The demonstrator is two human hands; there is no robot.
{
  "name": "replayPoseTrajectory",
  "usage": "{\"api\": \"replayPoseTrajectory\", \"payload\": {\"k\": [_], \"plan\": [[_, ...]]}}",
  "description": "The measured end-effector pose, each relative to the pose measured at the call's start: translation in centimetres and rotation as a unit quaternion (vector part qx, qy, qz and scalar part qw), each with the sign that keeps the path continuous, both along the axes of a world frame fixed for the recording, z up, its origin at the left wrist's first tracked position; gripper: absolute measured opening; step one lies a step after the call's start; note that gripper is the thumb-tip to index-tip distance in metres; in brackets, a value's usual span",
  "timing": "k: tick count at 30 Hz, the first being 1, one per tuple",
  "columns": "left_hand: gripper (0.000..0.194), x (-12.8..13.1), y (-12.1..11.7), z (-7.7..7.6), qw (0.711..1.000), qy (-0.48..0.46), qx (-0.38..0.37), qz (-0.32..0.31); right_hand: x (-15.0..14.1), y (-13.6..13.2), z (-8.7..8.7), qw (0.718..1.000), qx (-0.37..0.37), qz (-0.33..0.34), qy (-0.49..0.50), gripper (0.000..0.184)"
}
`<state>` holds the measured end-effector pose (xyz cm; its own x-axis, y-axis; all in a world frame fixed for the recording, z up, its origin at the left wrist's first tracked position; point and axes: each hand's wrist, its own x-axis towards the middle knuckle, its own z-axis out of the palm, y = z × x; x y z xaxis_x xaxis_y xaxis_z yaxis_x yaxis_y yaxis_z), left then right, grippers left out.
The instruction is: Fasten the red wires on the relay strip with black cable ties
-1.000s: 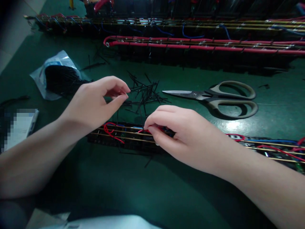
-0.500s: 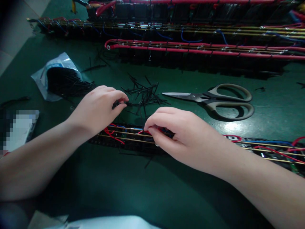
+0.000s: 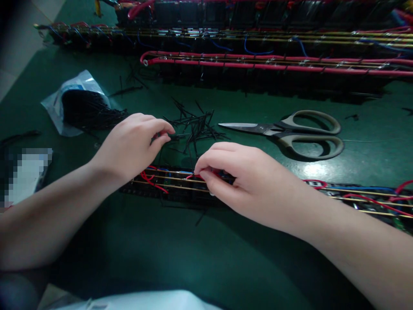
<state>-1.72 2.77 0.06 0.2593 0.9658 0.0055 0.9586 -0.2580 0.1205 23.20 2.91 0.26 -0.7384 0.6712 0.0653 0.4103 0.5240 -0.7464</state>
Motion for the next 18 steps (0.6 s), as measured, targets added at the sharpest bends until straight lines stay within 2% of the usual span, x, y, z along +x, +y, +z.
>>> {"api": "replayPoseTrajectory", "payload": {"k": [7,11,14,18], "plan": [[0.02,0.1,-0.25,-0.28,0.997,-0.028,0.068,-0.012,-0.05,-0.01,0.24,1.0,-0.014,0.003,0.002,0.022],[0.017,0.02,-0.31,-0.23,0.995,-0.058,0.082,-0.004,-0.12,0.03,0.11,1.0,-0.008,0.008,0.008,0.023],[0.013,-0.14,-0.26,-0.04,0.986,-0.142,0.089,0.005,-0.08,0.05,0.02,1.0,-0.001,0.009,0.009,0.023],[0.006,-0.24,-0.19,0.18,0.943,-0.32,0.092,-0.021,0.01,0.05,-0.06,1.0,0.007,0.005,0.013,0.021]]}}
